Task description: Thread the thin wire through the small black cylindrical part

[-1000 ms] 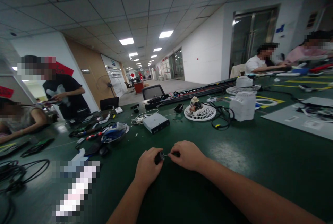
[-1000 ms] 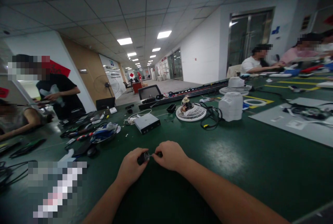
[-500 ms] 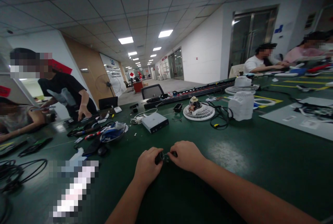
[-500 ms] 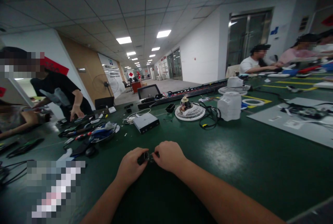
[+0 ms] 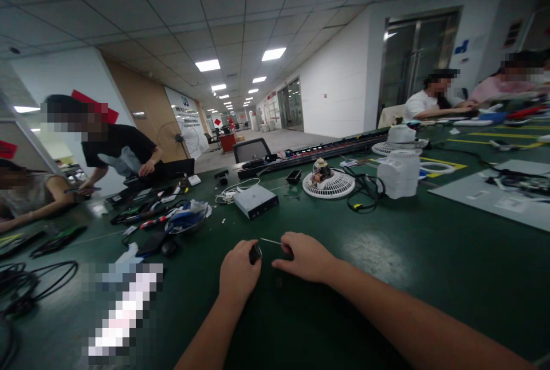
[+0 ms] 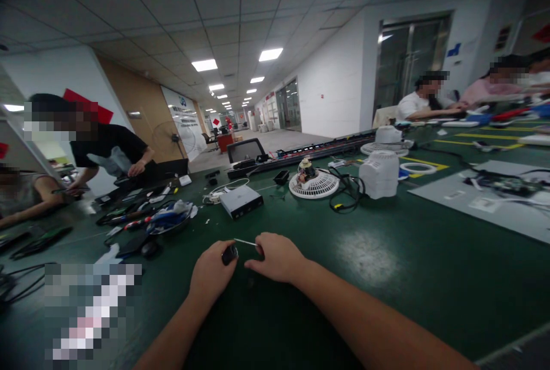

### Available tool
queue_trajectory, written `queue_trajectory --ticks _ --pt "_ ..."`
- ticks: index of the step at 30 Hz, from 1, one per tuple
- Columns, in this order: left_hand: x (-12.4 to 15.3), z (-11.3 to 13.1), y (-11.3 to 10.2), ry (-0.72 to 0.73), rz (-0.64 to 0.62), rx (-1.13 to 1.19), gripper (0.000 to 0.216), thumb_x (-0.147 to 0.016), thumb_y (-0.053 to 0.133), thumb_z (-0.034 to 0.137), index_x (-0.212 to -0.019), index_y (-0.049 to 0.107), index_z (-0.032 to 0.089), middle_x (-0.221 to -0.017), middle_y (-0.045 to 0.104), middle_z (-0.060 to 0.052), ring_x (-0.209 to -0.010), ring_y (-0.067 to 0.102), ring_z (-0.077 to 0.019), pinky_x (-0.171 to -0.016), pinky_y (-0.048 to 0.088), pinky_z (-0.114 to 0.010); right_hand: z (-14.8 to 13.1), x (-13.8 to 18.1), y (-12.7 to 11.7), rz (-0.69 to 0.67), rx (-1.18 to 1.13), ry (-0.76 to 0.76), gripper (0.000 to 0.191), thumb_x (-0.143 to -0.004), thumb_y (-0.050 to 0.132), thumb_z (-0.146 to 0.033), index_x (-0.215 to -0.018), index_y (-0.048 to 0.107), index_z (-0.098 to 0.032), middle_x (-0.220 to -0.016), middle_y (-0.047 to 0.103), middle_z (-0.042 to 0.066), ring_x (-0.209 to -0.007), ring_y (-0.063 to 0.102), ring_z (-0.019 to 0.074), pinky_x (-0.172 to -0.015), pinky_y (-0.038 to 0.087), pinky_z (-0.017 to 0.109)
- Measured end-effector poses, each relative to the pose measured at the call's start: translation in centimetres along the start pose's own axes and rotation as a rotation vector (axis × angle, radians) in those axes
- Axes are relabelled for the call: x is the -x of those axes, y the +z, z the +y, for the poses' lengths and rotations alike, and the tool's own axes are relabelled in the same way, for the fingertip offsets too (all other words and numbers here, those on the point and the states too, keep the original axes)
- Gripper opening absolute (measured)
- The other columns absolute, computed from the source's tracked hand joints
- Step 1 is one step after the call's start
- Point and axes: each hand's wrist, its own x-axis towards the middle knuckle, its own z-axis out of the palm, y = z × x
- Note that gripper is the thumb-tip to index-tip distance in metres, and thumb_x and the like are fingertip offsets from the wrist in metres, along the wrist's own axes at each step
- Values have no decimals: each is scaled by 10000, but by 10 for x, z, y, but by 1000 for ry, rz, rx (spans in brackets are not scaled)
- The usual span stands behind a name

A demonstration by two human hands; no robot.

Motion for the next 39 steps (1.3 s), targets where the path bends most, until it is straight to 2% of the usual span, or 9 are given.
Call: queue_trajectory --ticks 3,7,11,16,19,23,30,39 --pt "-1 -3 0 -62 4 11 286 -814 572 177 -1084 665 197 -1041 698 -58 -942 648 -210 -827 489 -304 -4 1 2 -112 -155 -67 369 -647 778 -485 -745 562 -203 -781 631 2 -654 564 150 -529 346 244" --pt "-2 -7 1 -77 2 39 324 -802 561 155 -1110 656 190 -1061 696 -65 -969 644 -222 -854 488 -335 -5 2 10 -227 -309 -79 295 -652 785 -249 -633 496 -198 -694 635 -35 -638 604 137 -526 383 220" --pt "-3 -7 3 -10 -35 100 340 -781 594 156 -1114 655 185 -1069 696 -67 -983 643 -222 -875 484 -345 0 -1 15 -177 -500 -109 331 -673 727 -114 -597 415 -192 -757 676 -26 -793 678 159 -610 452 214" --pt "-1 -1 3 108 -79 144 376 -759 651 177 -1130 627 236 -1072 698 -36 -970 639 -210 -858 472 -338 5 -5 15 50 -507 -14 302 -782 594 -107 -580 391 -204 -714 683 10 -839 694 196 -634 457 247" --pt "2 5 1 179 -123 163 378 -753 686 209 -1118 601 260 -1030 695 -15 -929 630 -207 -804 473 -325 5 -6 15 125 -537 -17 332 -750 597 -82 -573 347 -211 -713 669 6 -837 682 189 -647 452 244" --pt "5 7 -2 263 -127 196 397 -755 714 218 -1120 563 257 -1050 687 -14 -942 614 -211 -816 466 -328 3 -6 13 189 -543 -39 362 -683 645 -70 -572 328 -205 -740 651 -10 -755 644 150 -620 423 224" --pt "4 3 -1 338 -97 160 307 -779 721 273 -1047 577 234 -997 675 -25 -897 606 -220 -796 464 -346 6 -7 11 124 -484 60 390 -702 703 -200 -561 340 -196 -687 658 -23 -619 574 118 -539 347 226" --pt "7 4 -4 407 -147 116 305 -830 677 282 -1114 577 238 -1015 665 -35 -922 589 -222 -805 459 -355 18 -11 15 -5 -631 54 359 -681 692 -179 -593 345 -204 -677 646 -26 -682 624 141 -554 399 217"
